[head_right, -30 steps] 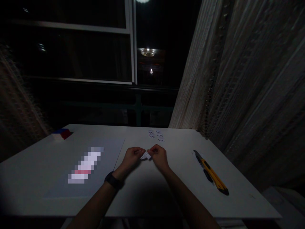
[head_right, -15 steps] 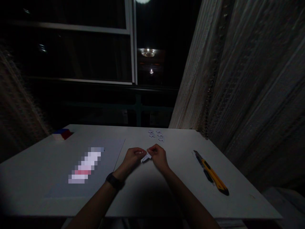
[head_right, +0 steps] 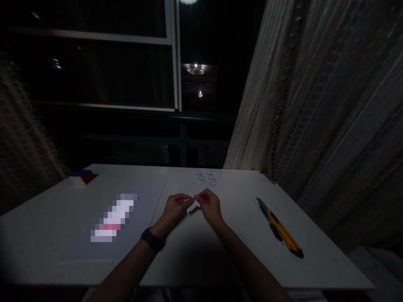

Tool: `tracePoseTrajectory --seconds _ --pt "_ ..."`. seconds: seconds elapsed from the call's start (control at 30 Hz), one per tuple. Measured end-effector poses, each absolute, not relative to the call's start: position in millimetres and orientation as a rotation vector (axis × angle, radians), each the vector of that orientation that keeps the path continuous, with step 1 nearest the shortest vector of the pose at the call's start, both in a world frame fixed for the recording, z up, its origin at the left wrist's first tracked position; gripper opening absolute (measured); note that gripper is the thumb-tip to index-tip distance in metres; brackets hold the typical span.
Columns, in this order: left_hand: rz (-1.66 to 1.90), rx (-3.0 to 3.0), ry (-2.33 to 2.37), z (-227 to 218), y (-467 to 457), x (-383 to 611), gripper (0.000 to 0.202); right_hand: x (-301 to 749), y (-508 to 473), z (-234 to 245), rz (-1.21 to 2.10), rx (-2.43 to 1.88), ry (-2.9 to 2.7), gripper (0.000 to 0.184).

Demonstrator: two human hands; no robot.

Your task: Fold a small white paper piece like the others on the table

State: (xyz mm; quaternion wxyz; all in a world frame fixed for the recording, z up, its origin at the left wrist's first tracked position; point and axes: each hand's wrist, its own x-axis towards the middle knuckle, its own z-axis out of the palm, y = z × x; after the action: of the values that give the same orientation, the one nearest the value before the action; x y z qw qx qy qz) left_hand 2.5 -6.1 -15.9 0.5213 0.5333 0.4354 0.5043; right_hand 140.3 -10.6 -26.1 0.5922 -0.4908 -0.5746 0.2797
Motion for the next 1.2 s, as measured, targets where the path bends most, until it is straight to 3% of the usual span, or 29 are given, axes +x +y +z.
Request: tracePoseTrajectory --seconds 0.87,0.97,1.1,1.2 --pt "1.176 1.427 1.007 -25.0 -3.0 1.7 0.034 127.0 -16.4 -27.9 0.563 -1.211 -1.241 0.015" --pt "1.158 1.431 1.013 -25.0 -1.8 -0.1 0.034 128.2 -15.2 -28.3 0.675 -1.132 -1.229 0.012" --pt "1.151 1.441 0.995 -22.4 -3.8 -0.6 0.034 130.7 -12.8 -28.7 0.836 -1.023 -1.174 0.027" --pt "1.14 1.459 1.004 -20.7 -6.3 -0.3 0.035 131.2 -12.6 -28.4 0.832 -1.037 -1.153 0.025"
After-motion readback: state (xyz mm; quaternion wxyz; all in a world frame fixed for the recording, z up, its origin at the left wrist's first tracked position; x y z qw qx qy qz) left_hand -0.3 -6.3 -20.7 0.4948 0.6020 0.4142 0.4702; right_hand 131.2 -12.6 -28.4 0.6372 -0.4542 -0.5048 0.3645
